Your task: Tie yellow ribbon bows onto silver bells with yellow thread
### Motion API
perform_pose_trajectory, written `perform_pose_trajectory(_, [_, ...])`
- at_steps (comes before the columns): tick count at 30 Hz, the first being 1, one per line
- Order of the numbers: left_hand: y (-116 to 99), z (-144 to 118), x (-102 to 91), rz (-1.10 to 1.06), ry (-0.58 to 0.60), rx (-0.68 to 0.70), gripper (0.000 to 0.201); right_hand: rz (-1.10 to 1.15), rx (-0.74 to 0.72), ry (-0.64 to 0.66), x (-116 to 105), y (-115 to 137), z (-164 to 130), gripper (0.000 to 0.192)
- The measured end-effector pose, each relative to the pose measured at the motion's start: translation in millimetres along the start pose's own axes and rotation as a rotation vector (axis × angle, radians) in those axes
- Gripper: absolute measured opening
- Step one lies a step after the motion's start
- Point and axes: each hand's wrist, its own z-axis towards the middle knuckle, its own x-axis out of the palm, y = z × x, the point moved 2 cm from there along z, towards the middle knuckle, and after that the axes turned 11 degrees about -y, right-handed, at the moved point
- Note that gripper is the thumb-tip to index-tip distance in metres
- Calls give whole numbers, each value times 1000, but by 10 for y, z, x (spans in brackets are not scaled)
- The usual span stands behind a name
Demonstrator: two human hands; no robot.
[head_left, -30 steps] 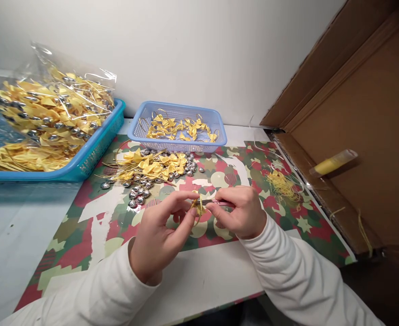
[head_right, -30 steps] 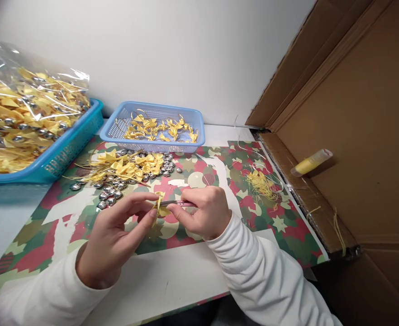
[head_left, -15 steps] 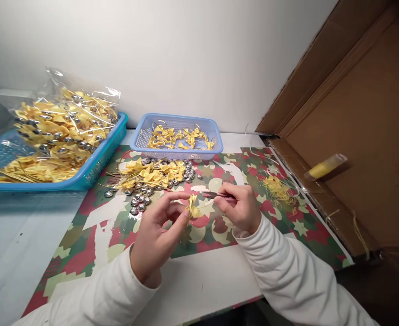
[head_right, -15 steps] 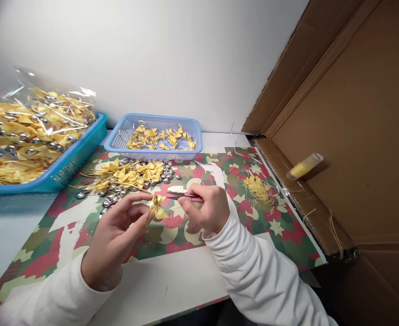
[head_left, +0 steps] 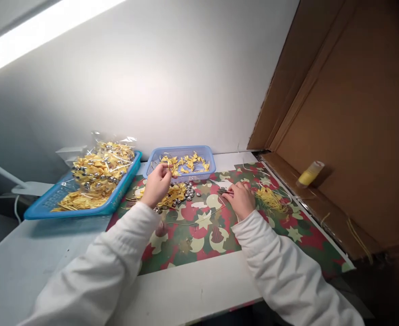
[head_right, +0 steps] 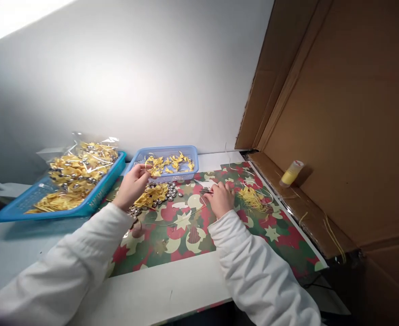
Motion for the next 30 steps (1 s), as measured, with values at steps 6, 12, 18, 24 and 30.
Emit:
perform_pose_trajectory(6, [42,581,307,156,259,46,22,38,54,-25,29,-34,18,17])
perform_pose_trajectory(12, [12,698,426,329,263,35,34,87,59,-48,32,-20,11,13])
perform_pose_trajectory(18, [-142,603,279,267,-31,120,16,162,0,-90,-7,22,22,11])
perform_pose_trajectory(24, [-331,175,-187,-21,-227,129,19,417,-372,-53,-44,395,-252,9])
perform_pose_trajectory(30, [-355,-408,-484,-383,-231,31,15,378,-636,167,27,949,-583,17])
